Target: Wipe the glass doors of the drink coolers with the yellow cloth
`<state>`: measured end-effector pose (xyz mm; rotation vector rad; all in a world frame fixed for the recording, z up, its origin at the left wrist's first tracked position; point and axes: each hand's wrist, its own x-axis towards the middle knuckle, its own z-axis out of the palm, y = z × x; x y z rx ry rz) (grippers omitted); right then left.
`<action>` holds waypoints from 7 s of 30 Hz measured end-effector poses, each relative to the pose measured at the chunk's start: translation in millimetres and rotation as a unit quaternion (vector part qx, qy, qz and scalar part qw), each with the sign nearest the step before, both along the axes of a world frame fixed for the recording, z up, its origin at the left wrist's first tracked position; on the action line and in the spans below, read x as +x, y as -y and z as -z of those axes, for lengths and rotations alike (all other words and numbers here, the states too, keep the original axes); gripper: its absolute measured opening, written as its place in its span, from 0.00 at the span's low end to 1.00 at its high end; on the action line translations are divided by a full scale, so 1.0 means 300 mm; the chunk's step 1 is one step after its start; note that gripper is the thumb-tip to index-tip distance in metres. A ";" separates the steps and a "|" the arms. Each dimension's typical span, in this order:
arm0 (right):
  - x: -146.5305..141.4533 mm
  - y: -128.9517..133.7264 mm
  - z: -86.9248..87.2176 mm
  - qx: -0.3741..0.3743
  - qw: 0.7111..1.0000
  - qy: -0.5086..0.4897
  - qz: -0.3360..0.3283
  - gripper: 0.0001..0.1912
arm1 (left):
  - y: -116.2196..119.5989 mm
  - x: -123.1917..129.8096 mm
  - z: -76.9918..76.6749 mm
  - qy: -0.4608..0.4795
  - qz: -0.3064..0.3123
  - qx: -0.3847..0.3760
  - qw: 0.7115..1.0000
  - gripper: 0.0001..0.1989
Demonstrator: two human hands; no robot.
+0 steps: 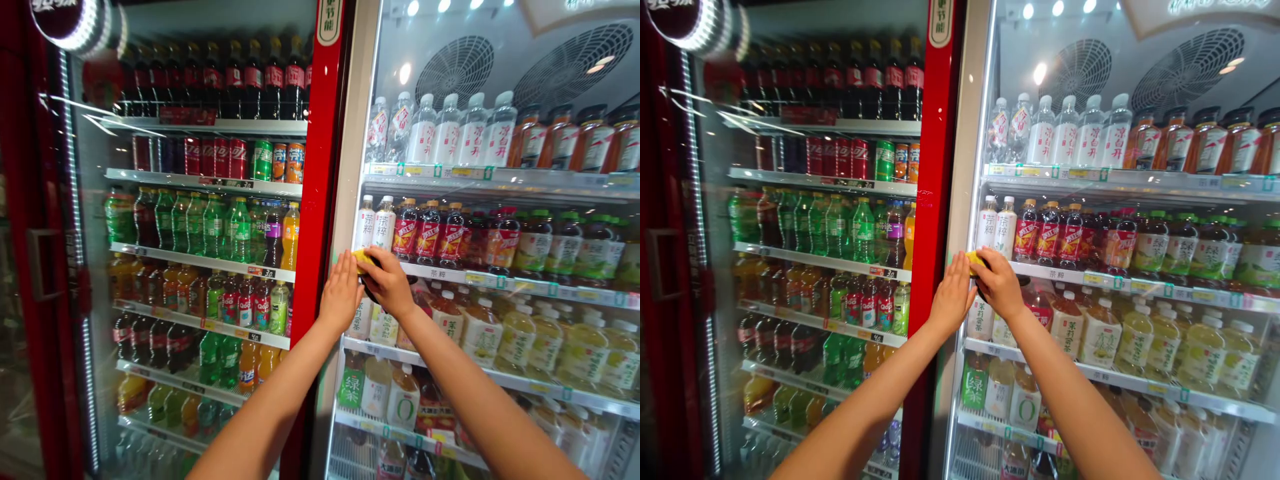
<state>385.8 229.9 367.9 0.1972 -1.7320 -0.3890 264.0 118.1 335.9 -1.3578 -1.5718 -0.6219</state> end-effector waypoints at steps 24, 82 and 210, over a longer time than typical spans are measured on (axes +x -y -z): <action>0.172 -0.051 0.317 -0.144 0.972 -0.131 0.128 0.34 | -0.226 0.241 0.188 -0.008 0.109 0.033 0.993 0.39; 0.858 -0.447 0.347 -0.166 0.963 -0.135 0.166 0.40 | -0.627 0.869 0.142 -0.119 0.190 0.042 0.973 0.32; 1.603 -0.952 0.414 -0.271 0.867 -0.276 0.313 0.25 | -0.991 1.551 0.412 -0.057 0.228 -0.034 0.971 0.40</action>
